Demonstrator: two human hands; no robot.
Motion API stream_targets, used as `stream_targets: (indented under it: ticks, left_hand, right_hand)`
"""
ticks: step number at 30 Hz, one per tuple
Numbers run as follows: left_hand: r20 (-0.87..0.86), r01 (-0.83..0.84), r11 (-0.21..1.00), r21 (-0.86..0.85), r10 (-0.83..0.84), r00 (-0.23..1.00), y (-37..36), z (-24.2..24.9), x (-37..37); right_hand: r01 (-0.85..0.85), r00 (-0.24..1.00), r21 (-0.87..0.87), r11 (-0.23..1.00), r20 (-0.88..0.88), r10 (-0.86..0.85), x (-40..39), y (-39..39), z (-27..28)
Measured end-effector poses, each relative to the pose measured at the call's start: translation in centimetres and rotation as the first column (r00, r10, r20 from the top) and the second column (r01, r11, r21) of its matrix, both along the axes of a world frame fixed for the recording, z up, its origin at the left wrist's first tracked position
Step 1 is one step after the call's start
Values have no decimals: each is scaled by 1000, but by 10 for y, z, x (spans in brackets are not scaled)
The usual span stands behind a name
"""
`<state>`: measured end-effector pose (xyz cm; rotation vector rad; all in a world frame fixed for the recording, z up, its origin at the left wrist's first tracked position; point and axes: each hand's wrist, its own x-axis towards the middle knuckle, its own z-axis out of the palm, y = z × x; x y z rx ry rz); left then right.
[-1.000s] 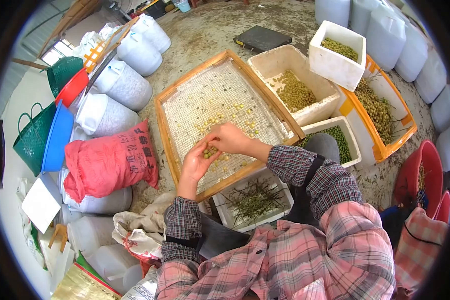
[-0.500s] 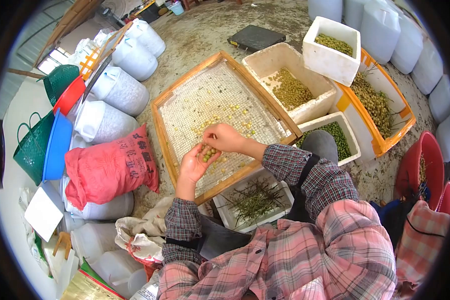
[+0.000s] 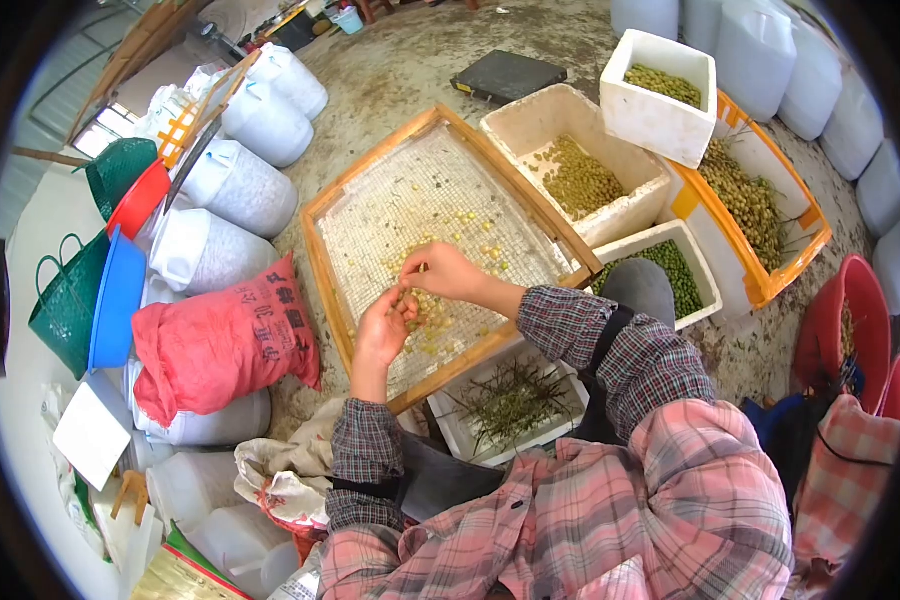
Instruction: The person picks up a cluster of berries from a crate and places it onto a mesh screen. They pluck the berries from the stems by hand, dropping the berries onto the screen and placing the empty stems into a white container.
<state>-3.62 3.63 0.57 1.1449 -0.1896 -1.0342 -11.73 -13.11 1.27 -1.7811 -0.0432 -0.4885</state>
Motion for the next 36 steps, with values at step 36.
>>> stream_targets:
  ticks: [36]
  left_hand:
    - [822, -296, 768, 568, -541, 176, -12, -26, -18]
  right_hand:
    - [-299, 934, -411, 861, -310, 176, -167, 14, 3]
